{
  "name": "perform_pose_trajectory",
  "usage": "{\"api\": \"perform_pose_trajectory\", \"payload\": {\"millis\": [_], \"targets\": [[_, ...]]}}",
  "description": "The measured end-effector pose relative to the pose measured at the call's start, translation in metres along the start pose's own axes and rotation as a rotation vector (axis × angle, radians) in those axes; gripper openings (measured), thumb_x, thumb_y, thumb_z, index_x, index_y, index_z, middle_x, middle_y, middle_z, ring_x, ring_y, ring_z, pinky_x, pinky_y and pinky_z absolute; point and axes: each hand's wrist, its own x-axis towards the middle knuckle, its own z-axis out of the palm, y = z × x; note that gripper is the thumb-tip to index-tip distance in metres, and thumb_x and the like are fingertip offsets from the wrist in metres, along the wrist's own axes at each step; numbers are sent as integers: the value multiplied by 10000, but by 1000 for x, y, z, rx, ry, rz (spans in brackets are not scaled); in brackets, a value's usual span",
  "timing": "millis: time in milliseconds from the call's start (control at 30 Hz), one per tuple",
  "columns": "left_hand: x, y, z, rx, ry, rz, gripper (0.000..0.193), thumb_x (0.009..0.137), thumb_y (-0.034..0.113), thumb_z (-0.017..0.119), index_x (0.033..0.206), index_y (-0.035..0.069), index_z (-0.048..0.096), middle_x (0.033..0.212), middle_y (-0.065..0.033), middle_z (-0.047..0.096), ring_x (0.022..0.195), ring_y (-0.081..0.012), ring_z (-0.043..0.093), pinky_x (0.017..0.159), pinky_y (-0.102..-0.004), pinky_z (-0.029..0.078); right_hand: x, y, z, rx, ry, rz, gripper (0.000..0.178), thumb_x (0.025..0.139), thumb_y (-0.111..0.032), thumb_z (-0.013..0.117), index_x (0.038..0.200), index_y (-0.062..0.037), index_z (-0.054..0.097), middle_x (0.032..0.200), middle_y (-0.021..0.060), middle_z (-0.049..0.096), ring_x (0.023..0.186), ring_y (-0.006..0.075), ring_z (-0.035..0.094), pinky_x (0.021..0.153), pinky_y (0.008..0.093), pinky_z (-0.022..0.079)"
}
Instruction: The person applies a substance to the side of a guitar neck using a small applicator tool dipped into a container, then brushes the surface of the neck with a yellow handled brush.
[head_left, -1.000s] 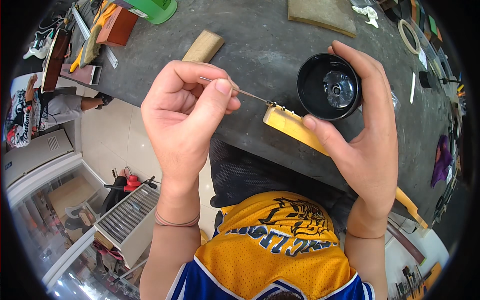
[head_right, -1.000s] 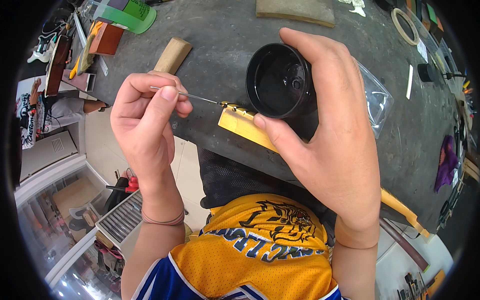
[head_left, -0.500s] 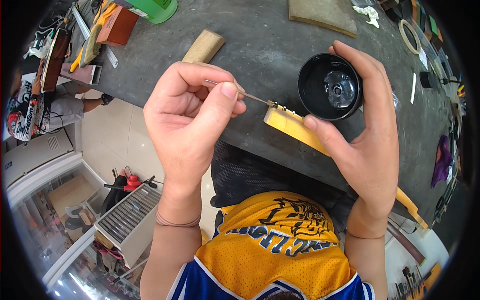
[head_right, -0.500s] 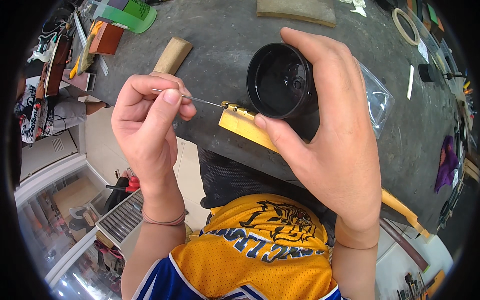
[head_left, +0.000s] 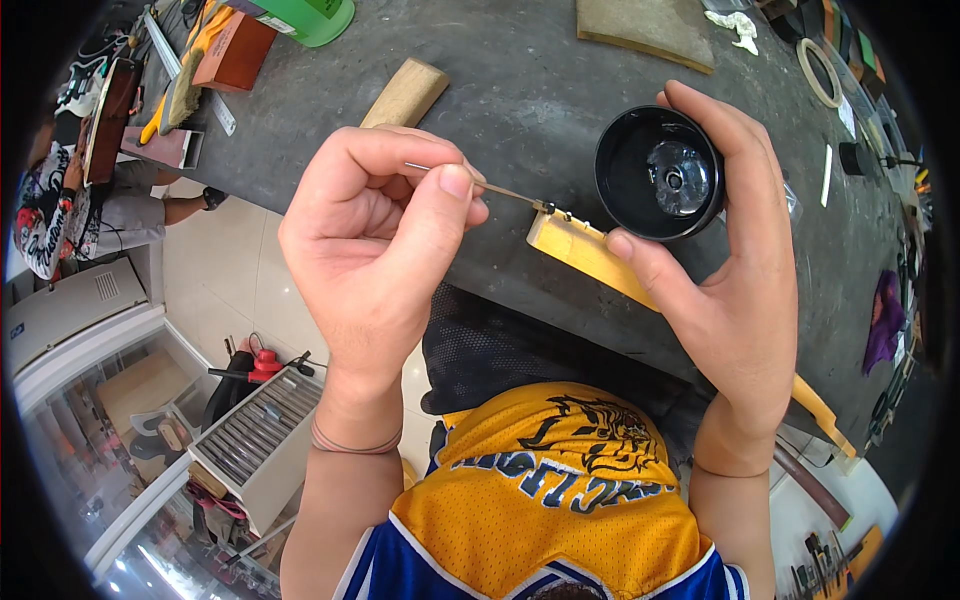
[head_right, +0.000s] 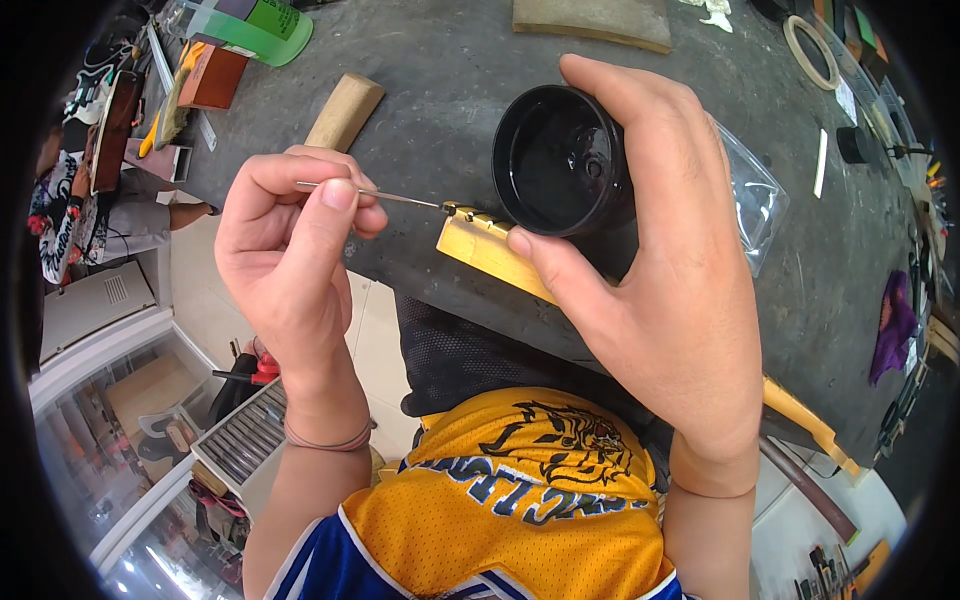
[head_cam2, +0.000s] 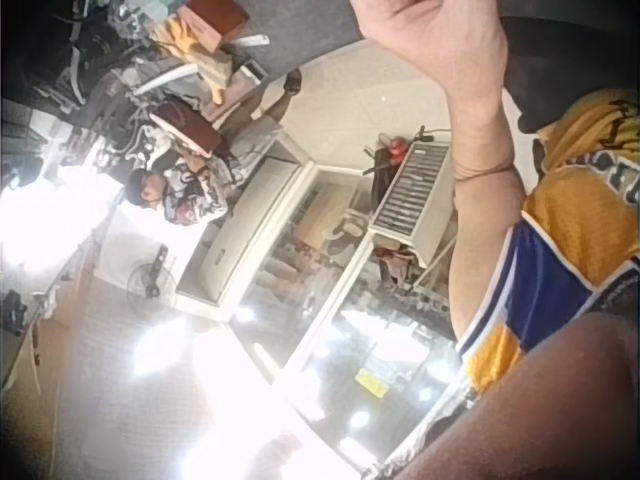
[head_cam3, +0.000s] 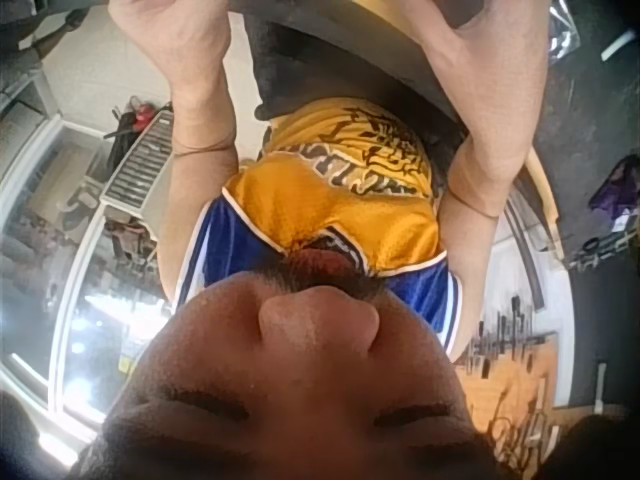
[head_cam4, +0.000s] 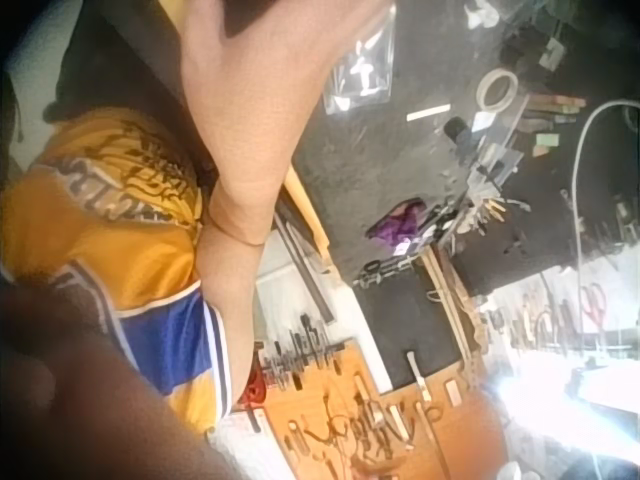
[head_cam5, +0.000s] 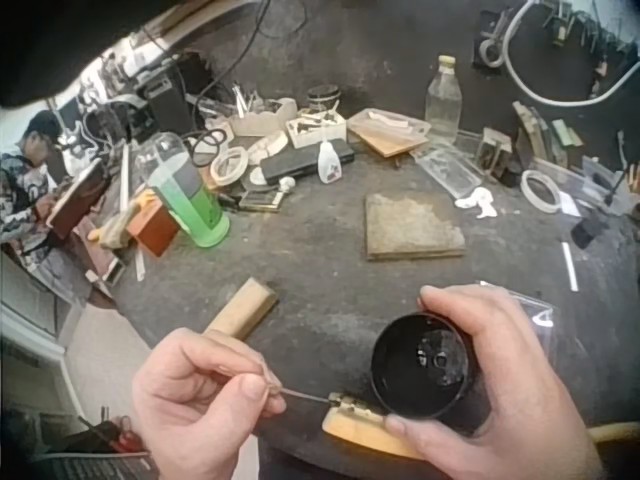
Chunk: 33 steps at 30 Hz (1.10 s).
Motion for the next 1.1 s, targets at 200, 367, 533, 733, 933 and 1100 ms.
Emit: {"api": "perform_pose_trajectory", "payload": {"millis": [200,367,533,733,933,1100], "targets": [[0,-1,1,-11,-19,13,48,1091,-46,707,1138,-52,699,1052,-177,758,867,-180,727,764,-284,608,0,-1,-1,-8,-1,-2,817,808,-46,918,1577,-9,648,1512,166,693,1448,324,664,1266,421,487],[0,0,1,16,-27,45,53,1093,-52,703,1145,-55,697,1051,-176,758,862,-178,728,765,-280,606,0,-1,0,6,1,4,817,808,-39,914,1578,-8,646,1517,168,690,1452,323,660,1271,422,483],[0,1,0,15,-24,27,51,1095,-47,709,1144,-56,698,1054,-177,758,862,-178,728,770,-279,607,0,0,0,3,2,3,812,811,-38,913,1577,-5,644,1514,167,690,1450,322,660,1270,422,484],[1,1,-1,14,0,4,52,1094,-32,717,1138,-53,702,1048,-175,759,855,-178,726,765,-283,605,0,-1,0,9,0,3,812,811,-36,911,1577,-3,642,1510,166,690,1448,322,659,1269,422,483],[2,1,-1,-14,-5,-54,50,1091,-15,725,1126,-47,709,1049,-176,759,853,-174,727,756,-285,604,0,-1,0,10,-1,3,814,807,-28,906,1577,-3,643,1515,167,690,1447,322,659,1271,423,481],[3,-2,-3,-40,8,-51,53,1090,-17,726,1129,-49,710,1049,-176,760,855,-177,730,757,-288,606,0,-1,0,5,-1,4,812,806,-22,901,1576,-4,644,1518,167,689,1447,321,658,1273,423,479]]}}
